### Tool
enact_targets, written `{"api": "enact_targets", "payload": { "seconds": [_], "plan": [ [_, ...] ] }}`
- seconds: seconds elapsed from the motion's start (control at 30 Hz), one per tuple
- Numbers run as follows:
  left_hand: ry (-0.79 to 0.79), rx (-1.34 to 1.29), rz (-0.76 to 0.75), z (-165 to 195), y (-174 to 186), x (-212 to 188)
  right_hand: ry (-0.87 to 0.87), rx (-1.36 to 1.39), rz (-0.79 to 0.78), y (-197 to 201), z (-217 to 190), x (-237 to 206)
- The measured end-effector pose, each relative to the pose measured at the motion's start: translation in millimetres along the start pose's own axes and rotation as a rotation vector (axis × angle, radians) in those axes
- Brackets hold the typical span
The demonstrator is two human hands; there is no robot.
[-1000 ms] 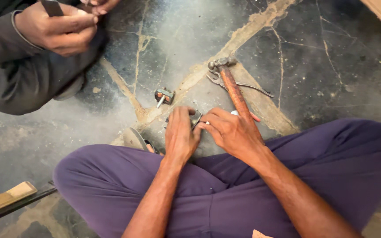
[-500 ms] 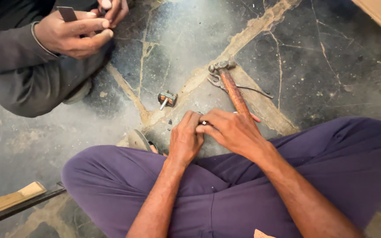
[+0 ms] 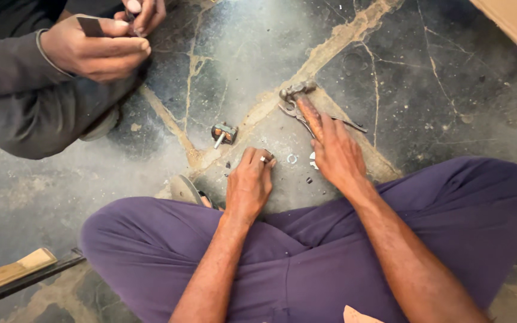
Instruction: The person sits on the floor and uses a hammer and pliers to shape and assemble small metal components, likely parts of an electrical switch or socket. They repeatedly hammer a metal piece and adjust it with pliers while another person works nearby.
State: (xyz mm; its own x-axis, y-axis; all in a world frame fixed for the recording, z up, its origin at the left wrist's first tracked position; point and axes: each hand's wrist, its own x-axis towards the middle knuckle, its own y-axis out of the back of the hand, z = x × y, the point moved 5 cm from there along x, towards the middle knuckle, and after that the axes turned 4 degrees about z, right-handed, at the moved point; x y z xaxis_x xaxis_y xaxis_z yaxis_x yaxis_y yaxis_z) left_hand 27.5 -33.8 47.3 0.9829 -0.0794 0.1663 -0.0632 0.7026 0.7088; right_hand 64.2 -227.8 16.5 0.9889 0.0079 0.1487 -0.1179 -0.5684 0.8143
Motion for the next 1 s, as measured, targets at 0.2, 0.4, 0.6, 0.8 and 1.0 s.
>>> {"api": "enact_targets", "payload": {
  "seconds": [0.2,0.4,0.6,0.8,1.0],
  "plan": [
    [-0.037,0.002,0.001,-8.6,2.5,-4.2,-0.154,0.366,0.084,49.7,-48.2,-11.9],
    [-0.072,-0.015,0.011,-19.4,5.0,-6.2,0.259,0.256,0.060,115.4,-119.8,-70.7],
    [-0.084,-0.040,0.012,-24.7,8.0,-9.0,0.129,0.070,-0.229,90.1,-120.8,-84.4],
    [-0.073,0.012,-0.026,-25.7,9.2,-9.3,0.191,0.107,-0.133,88.1,-119.9,-87.4],
    [-0.068,-0.015,-0.023,-24.0,11.5,-8.3,0.186,0.052,-0.192,78.9,-110.6,-79.5]
  ]
}}
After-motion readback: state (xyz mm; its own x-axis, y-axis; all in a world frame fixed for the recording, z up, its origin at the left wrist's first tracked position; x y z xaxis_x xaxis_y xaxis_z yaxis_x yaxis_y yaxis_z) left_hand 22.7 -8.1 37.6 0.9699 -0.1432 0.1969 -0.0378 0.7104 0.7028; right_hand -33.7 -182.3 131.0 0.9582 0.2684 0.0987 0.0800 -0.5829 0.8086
